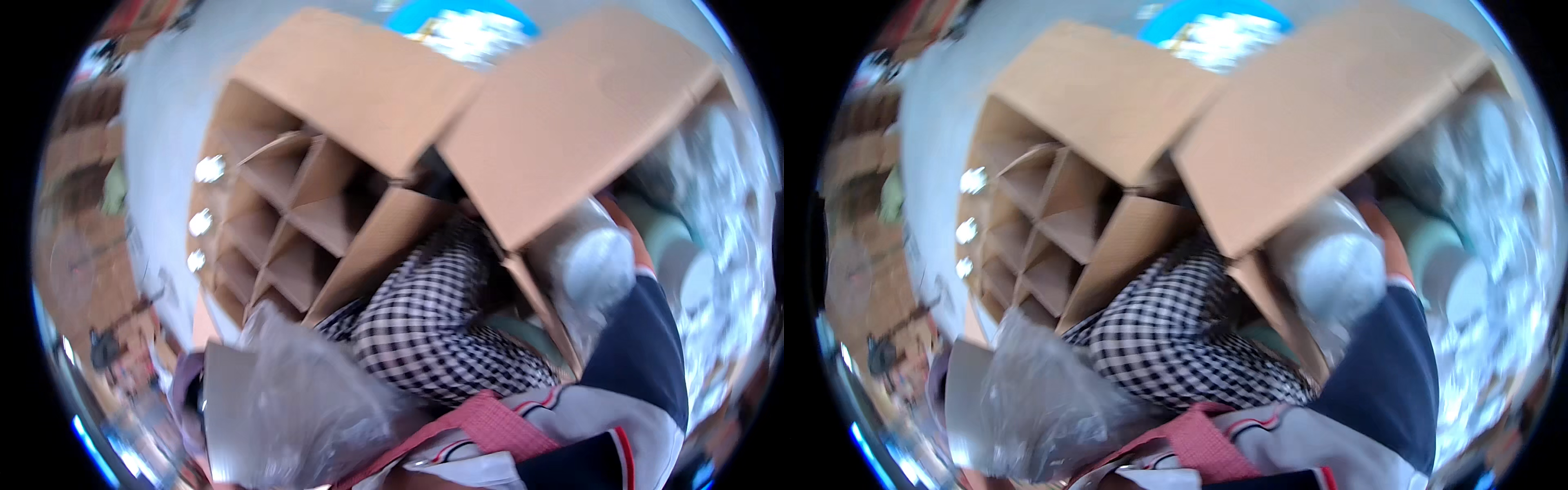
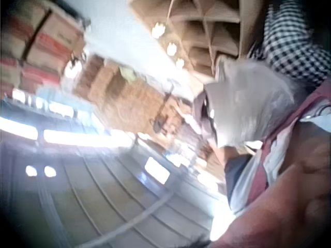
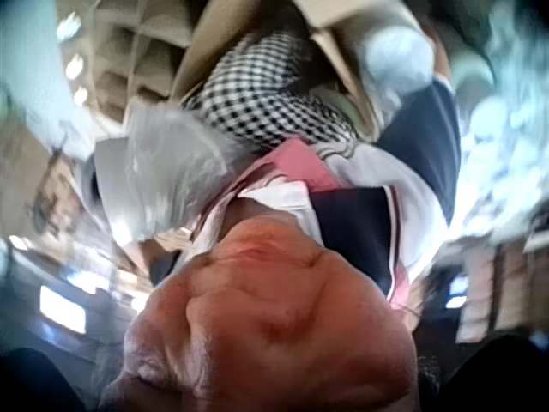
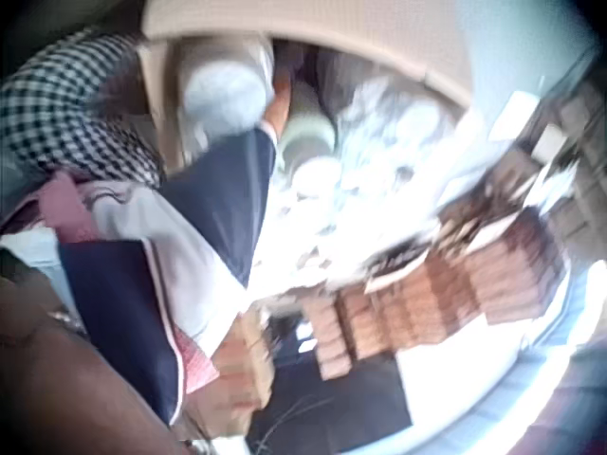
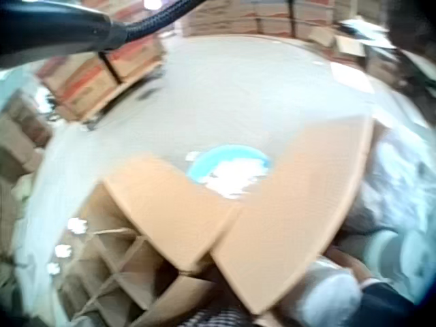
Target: The person sits on the floor in a warehouse and packs small, light-blue kitchen appliances into a cardboard box. They remove each appliance from its protective plastic wrapping, briefly inspect the interior, and place it into a compartmentalized cardboard insert. The person repeats this process for several units before closing the box flaps.
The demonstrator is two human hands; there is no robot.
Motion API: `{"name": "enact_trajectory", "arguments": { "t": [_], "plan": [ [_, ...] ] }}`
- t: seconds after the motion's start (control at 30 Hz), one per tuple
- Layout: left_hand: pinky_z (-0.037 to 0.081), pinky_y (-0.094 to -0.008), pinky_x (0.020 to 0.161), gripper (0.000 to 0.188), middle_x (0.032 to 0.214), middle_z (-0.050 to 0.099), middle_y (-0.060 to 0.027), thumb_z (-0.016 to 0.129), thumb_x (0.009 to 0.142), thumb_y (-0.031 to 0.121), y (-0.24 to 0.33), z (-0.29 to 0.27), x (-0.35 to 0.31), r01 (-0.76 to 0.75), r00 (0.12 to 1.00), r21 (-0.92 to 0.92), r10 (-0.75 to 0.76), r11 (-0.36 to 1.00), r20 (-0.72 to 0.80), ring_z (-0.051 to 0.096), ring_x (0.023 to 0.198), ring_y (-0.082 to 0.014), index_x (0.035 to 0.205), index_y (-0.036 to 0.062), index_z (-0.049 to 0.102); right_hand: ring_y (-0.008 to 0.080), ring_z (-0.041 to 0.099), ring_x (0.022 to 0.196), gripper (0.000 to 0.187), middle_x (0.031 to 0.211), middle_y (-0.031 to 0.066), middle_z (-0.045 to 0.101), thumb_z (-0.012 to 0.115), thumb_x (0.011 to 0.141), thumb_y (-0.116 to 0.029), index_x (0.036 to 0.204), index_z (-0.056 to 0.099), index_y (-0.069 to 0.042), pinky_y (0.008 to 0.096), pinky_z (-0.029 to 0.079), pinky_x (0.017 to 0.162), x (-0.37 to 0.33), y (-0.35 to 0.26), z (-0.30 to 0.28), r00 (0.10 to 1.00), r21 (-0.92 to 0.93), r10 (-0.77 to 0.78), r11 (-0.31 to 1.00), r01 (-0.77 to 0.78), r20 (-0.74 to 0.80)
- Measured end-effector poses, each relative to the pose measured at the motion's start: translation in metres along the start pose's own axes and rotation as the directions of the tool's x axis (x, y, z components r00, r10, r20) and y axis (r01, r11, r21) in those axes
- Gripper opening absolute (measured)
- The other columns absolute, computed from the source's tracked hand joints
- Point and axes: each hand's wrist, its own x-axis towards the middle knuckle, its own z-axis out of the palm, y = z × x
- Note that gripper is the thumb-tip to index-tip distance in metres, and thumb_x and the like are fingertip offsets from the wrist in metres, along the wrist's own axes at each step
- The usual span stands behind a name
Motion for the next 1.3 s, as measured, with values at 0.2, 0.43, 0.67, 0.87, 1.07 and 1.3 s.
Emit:
{"name": "enact_trajectory", "arguments": {
  "t": [0.2,0.43,0.67,0.87,1.07,1.3],
  "plan": [
    [0.043,-0.0382,0.092,0.060,0.113,0.059,-0.0227,0.051,0.076,0.036,-0.017,-0.029,-0.009,-0.092,0.981,-0.094,0.106,0.991,0.161,0.056,0.105,-0.0332,0.115,-0.0092,0.057,0.0350,0.053,0.119,0.051,0.136,0.0164,0.048,0.049,0.086,-0.044,0.130,0.052,-0.018,0.0431,0.044,0.098,-0.038,0.000,-0.038,0.997,-0.124,-0.020,0.992,0.011,-0.074],
    [0.038,-0.0354,0.099,0.054,0.118,0.057,-0.0196,0.047,0.073,0.015,0.009,-0.033,-0.036,-0.177,0.968,-0.186,0.204,0.967,0.142,0.054,0.113,-0.0294,0.122,-0.0062,0.054,0.0268,0.067,0.072,0.033,0.091,0.0134,0.067,0.059,0.083,-0.025,0.111,0.062,-0.008,0.0394,0.056,0.065,-0.139,0.014,-0.270,0.936,0.206,0.069,0.978,0.004,-0.344],
    [0.040,-0.0348,0.096,0.042,0.115,0.058,-0.0141,0.055,0.086,0.015,-0.008,-0.022,-0.047,-0.398,0.894,-0.279,0.438,0.874,0.097,0.054,0.108,-0.0261,0.126,0.0012,0.054,0.0274,0.059,0.104,0.051,0.110,0.0134,0.062,0.065,0.081,-0.028,0.125,0.053,-0.005,0.0374,0.050,0.083,-0.136,0.067,-0.263,0.872,0.183,-0.143,0.950,0.254,-0.468],
    [0.037,-0.0363,0.101,0.046,0.122,0.056,-0.0169,0.054,0.086,0.020,-0.002,-0.029,-0.034,-0.343,0.910,-0.249,0.386,0.906,0.149,0.051,0.116,-0.0291,0.128,0.0006,0.053,0.0367,0.040,0.131,0.057,0.141,0.0219,0.042,0.046,0.089,-0.025,0.142,0.037,-0.004,0.0487,0.028,0.110,-0.003,0.123,-0.111,0.883,-0.956,-0.469,0.271,0.113,-0.028],
    [0.035,-0.0361,0.104,0.053,0.127,0.054,-0.0179,0.048,0.076,0.015,0.011,-0.031,-0.017,0.017,0.977,-0.228,0.032,0.974,0.209,0.050,0.119,-0.0277,0.125,-0.0032,0.054,0.0366,0.039,0.131,0.057,0.141,0.0211,0.042,0.047,0.089,-0.028,0.141,0.039,-0.005,0.0483,0.029,0.110,0.039,0.040,-0.019,0.979,-0.585,-0.203,0.792,0.175,0.018],
    [0.035,-0.0355,0.104,0.049,0.128,0.052,-0.0177,0.047,0.078,0.010,0.018,-0.025,-0.001,0.039,0.974,-0.244,0.018,0.969,0.226,0.049,0.121,-0.0276,0.126,-0.0034,0.053,0.0365,0.038,0.132,0.056,0.142,0.0202,0.042,0.048,0.089,-0.030,0.140,0.041,-0.007,0.0480,0.030,0.110,0.051,0.026,-0.006,0.978,-0.546,-0.206,0.816,0.189,0.030]
  ]
}}
